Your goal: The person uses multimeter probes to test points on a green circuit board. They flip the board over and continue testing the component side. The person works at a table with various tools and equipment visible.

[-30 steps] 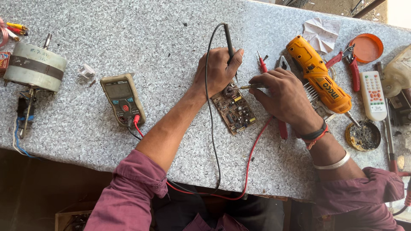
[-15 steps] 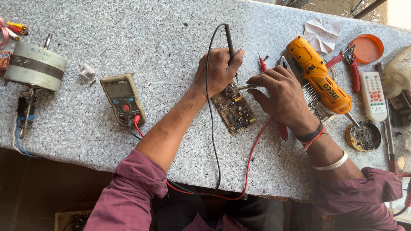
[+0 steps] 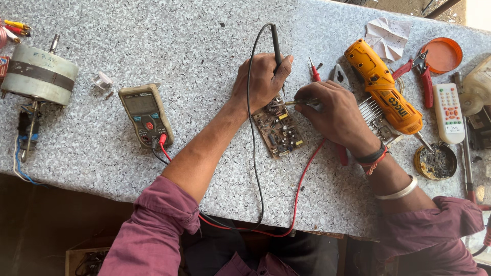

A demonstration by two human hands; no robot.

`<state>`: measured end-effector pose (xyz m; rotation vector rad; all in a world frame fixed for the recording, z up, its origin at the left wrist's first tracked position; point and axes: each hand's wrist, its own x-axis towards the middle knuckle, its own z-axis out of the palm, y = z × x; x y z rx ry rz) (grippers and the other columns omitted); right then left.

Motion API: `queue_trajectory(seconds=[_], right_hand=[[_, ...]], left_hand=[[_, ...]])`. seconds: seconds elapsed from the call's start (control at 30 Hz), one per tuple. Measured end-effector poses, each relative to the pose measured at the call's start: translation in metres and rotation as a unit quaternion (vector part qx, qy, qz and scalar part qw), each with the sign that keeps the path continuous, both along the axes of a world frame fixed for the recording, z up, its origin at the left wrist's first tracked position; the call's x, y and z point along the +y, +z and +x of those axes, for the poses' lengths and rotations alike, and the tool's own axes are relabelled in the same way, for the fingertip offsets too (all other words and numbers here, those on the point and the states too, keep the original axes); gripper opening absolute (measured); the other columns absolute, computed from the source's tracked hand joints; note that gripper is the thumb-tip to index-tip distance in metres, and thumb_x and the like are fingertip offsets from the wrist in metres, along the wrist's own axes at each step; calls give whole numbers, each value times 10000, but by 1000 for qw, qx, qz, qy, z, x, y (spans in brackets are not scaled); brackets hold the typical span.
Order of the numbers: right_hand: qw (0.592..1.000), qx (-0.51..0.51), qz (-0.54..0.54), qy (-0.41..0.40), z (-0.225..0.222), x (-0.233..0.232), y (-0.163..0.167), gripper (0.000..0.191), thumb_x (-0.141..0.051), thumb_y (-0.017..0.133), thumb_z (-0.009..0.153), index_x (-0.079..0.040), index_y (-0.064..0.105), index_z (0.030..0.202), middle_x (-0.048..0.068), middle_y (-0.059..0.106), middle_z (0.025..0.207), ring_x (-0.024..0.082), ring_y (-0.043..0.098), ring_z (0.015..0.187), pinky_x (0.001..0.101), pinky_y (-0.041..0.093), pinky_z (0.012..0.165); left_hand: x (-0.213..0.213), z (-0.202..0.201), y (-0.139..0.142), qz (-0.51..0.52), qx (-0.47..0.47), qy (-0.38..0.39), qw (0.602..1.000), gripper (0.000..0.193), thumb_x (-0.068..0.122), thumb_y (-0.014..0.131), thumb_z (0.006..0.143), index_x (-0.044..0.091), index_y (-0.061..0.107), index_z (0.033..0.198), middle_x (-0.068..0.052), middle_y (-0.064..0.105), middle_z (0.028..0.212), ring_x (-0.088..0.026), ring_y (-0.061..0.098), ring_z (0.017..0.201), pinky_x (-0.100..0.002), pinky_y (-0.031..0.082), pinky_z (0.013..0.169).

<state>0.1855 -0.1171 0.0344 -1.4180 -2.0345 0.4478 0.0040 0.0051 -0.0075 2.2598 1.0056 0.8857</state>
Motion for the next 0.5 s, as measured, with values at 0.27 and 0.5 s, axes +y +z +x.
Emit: queue_trajectory(seconds=[0.27, 0.5], right_hand=[[1000, -26, -9, -4, -1, -2, 3, 200, -227, 768, 928, -78, 725, 1054, 95, 717, 911, 279, 675, 896, 416, 542, 803], [999, -43, -17, 0, 1, -2, 3, 200, -249, 718, 955, -77, 737, 1054, 107, 715, 903, 292, 668, 902, 427, 535, 799]], left_hand=[[0, 0, -2, 36, -7, -5, 999, 570, 472, 491, 1075, 94, 614, 666, -92, 602, 590, -283, 673, 620, -459, 512, 575], [1, 0, -2, 18, -2, -4, 1000, 568, 465, 493, 1073, 94, 603, 658, -90, 587, 578, -271, 664, 594, -450, 508, 555]])
